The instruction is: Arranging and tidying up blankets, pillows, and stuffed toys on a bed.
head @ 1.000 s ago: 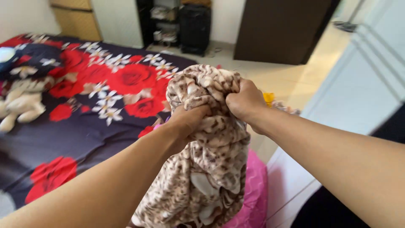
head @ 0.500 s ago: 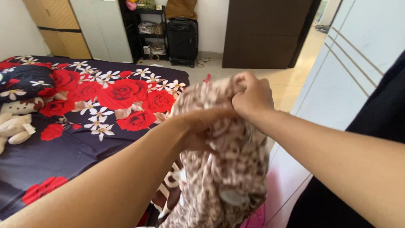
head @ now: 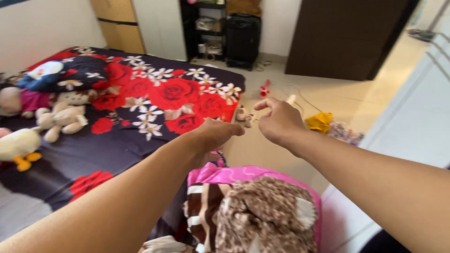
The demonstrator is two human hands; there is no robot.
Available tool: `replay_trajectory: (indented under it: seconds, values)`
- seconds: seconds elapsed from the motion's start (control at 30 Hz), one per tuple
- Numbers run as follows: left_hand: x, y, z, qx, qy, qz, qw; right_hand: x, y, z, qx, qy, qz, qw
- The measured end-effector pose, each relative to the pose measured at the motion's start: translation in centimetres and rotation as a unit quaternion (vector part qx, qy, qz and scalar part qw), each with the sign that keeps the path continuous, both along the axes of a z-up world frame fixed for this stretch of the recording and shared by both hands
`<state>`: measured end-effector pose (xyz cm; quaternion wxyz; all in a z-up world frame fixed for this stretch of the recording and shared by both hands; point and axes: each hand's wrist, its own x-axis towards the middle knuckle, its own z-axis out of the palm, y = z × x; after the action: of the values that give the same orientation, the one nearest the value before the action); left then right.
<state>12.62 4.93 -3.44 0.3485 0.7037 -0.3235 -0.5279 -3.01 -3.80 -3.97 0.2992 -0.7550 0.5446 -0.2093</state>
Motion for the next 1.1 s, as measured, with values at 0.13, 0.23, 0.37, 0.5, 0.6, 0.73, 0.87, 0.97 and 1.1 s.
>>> replay_trajectory:
  seconds: [0.13,0.23,0.37,0.5,0.6,0.73,0.87,0.97,1.1]
  values:
    - [4.0,1.9,-0.9,0.002,-0.062,0.035,0.997,4.4,0.1,-1.4,-0.021,0.01,0.039,0.999]
    - [7.4,3.4,-1.7,-0.014,-0.066,0.079,0.995,8.0,1.1,-1.5,-0.017,0.001,0.066,0.998]
    - [11.8,6.5,-1.7,-0.01,-0.091,0.142,0.986,13.6,3.4,-1.7,-0.014,0.032,0.107,0.994]
    - [17.5,10.1,-1.5,-0.016,-0.103,0.209,0.972,20.2,6.2,-1.3,-0.018,0.027,0.157,0.987]
    - [22.6,12.8,-0.9,-0.016,-0.122,0.251,0.96,25.8,8.0,-0.9,-0.017,-0.004,0.218,0.976]
    - [30.5,17.0,0.2,-0.025,-0.169,0.289,0.942,33.6,12.1,1.8,-0.032,0.003,0.243,0.97]
    - [38.1,22.0,2.2,-0.032,-0.144,0.338,0.929,41.7,16.3,4.1,-0.024,-0.009,0.287,0.958]
    - [43.9,25.8,2.7,-0.064,-0.151,0.362,0.918,47.5,19.5,5.3,-0.047,-0.013,0.328,0.944]
    - [49.4,31.3,4.8,-0.064,-0.188,0.428,0.882,54.2,24.8,7.0,-0.103,0.026,0.355,0.929]
